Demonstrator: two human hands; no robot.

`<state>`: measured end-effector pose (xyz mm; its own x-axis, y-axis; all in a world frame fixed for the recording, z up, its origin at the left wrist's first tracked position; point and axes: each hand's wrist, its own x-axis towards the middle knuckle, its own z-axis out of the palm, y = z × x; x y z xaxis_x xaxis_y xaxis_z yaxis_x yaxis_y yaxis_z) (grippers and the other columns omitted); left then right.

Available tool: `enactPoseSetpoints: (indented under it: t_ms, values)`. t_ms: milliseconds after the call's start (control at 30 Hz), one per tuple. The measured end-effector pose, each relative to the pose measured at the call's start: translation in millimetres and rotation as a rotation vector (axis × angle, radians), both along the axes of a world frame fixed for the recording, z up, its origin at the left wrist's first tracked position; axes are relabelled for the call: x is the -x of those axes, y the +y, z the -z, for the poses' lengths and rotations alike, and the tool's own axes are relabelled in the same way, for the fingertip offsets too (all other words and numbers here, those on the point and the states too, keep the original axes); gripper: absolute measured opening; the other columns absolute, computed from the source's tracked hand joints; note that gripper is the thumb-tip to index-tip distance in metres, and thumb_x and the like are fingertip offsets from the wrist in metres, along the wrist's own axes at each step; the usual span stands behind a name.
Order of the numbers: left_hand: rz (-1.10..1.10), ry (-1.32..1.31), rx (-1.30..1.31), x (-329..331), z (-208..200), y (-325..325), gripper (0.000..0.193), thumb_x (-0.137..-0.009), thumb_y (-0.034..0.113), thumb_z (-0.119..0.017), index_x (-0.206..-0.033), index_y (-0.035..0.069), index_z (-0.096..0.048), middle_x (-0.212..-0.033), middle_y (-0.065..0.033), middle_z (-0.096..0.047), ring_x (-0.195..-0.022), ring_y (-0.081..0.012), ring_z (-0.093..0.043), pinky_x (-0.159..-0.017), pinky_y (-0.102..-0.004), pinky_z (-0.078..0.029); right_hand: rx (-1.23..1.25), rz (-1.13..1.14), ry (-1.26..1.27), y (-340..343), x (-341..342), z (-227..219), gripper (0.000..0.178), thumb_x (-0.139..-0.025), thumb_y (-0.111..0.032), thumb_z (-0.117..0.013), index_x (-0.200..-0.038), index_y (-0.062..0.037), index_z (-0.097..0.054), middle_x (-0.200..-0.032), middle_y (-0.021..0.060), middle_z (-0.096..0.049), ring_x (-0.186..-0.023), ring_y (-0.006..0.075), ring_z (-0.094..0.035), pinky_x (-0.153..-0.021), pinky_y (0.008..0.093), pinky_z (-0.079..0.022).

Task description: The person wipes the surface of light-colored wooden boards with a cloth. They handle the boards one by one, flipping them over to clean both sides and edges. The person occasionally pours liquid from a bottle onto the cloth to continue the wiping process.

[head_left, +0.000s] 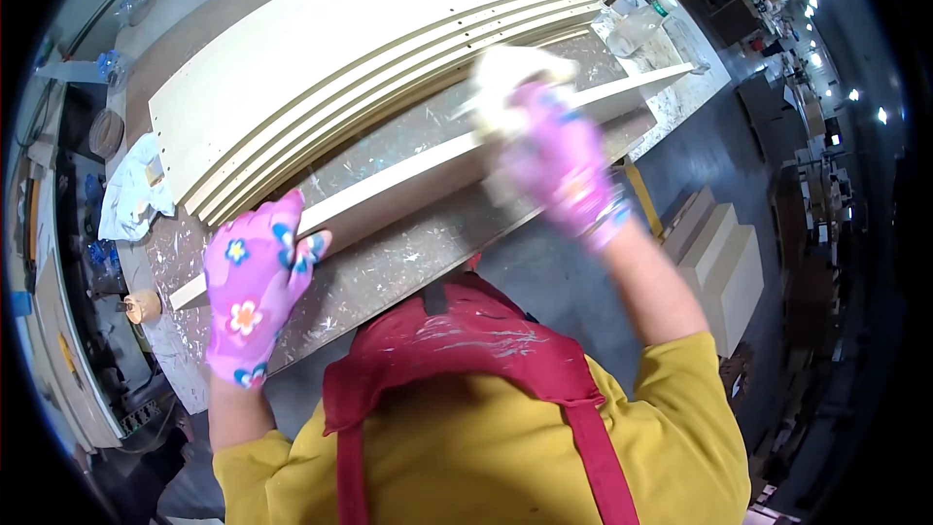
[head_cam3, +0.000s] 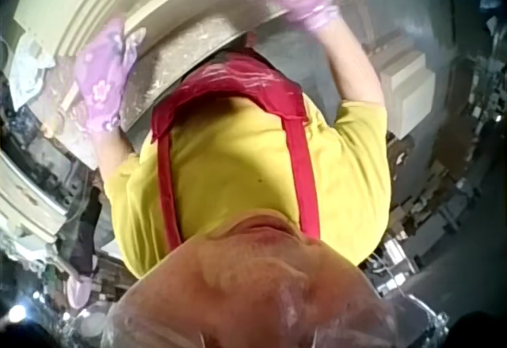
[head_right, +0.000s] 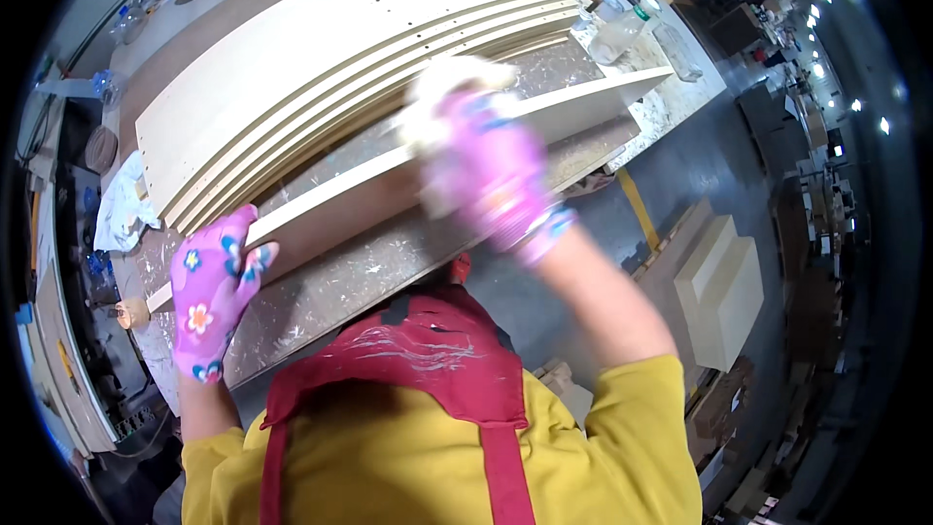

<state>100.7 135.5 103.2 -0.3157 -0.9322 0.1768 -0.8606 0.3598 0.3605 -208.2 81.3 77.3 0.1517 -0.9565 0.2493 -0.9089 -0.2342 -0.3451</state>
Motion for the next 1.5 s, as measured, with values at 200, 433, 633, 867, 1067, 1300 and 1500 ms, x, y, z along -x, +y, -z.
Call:
enactPoseSetpoints:
  t_ms: [200, 433, 633, 867, 1067, 1300, 1500]
  values:
    - [-0.011, -0.159, -0.019, 1, 6, -2, 0.032, -0.080, 0.033, -0.067, -0.094, 0.004, -0.060, -0.077, -0.0131, -0.060, -0.072, -0.0322, -0.057, -0.066, -0.0410, -0.045, 0.097, -0.090, 0.081, 14, -14, -15, 0.047, -0.068, -0.013, -0.071, -0.110, -0.0032, -0.054, -0.099, 0.0172, -0.059, -0.088, 0.0358, -0.061, -0.075, 0.0426, -0.051]
    - [-0.030, -0.177, 0.049, 8, 14, -7, 0.028, -0.079, 0.035, -0.066, -0.082, 0.009, -0.057, -0.074, -0.0093, -0.058, -0.070, -0.0284, -0.057, -0.064, -0.0401, -0.044, 0.138, -0.230, 0.070, 27, -48, -24, 0.033, -0.075, -0.018, -0.067, -0.104, -0.0063, -0.056, -0.092, 0.0145, -0.060, -0.082, 0.0319, -0.063, -0.069, 0.0414, -0.052]
    - [-0.023, -0.162, 0.011, 1, 10, -4, 0.026, -0.080, 0.033, -0.065, -0.081, 0.008, -0.057, -0.075, -0.0103, -0.058, -0.070, -0.0291, -0.057, -0.064, -0.0405, -0.044, 0.029, 0.055, -0.054, 21, 1, -14, 0.033, -0.072, -0.012, -0.068, -0.101, -0.0058, -0.056, -0.089, 0.0159, -0.063, -0.076, 0.0345, -0.064, -0.066, 0.0444, -0.053]
    - [-0.006, -0.122, 0.027, 4, 12, -13, 0.028, -0.078, 0.032, -0.068, -0.083, 0.007, -0.057, -0.074, -0.0113, -0.058, -0.070, -0.0307, -0.057, -0.066, -0.0414, -0.044, 0.052, -0.346, 0.078, 32, -75, -21, 0.042, -0.071, -0.018, -0.066, -0.111, -0.0080, -0.055, -0.097, 0.0156, -0.057, -0.088, 0.0327, -0.060, -0.074, 0.0409, -0.050]
    - [-0.009, -0.172, 0.132, 3, 13, -10, 0.029, -0.077, 0.031, -0.070, -0.087, 0.006, -0.059, -0.074, -0.0113, -0.059, -0.071, -0.0313, -0.059, -0.065, -0.0416, -0.045, 0.023, 0.148, -0.023, -9, 13, -24, 0.024, -0.081, -0.017, -0.062, -0.102, -0.0061, -0.056, -0.076, 0.0144, -0.064, -0.064, 0.0325, -0.064, -0.058, 0.0431, -0.053]
    - [-0.007, -0.163, 0.158, 2, 13, -9, 0.029, -0.078, 0.033, -0.070, -0.087, 0.007, -0.059, -0.073, -0.0111, -0.058, -0.071, -0.0310, -0.058, -0.065, -0.0412, -0.045, 0.137, -0.258, 0.077, 18, -52, -15, 0.043, -0.069, -0.017, -0.070, -0.108, -0.0084, -0.054, -0.094, 0.0126, -0.058, -0.084, 0.0307, -0.062, -0.073, 0.0427, -0.051]
    - [0.003, -0.162, 0.133, 4, 11, -7, 0.032, -0.076, 0.031, -0.072, -0.090, 0.006, -0.060, -0.072, -0.0129, -0.058, -0.071, -0.0323, -0.058, -0.065, -0.0418, -0.045, 0.097, 0.439, 0.149, -28, 93, -23, 0.023, -0.080, -0.016, -0.059, -0.101, -0.0062, -0.057, -0.088, 0.0148, -0.063, -0.075, 0.0319, -0.065, -0.069, 0.0426, -0.053]
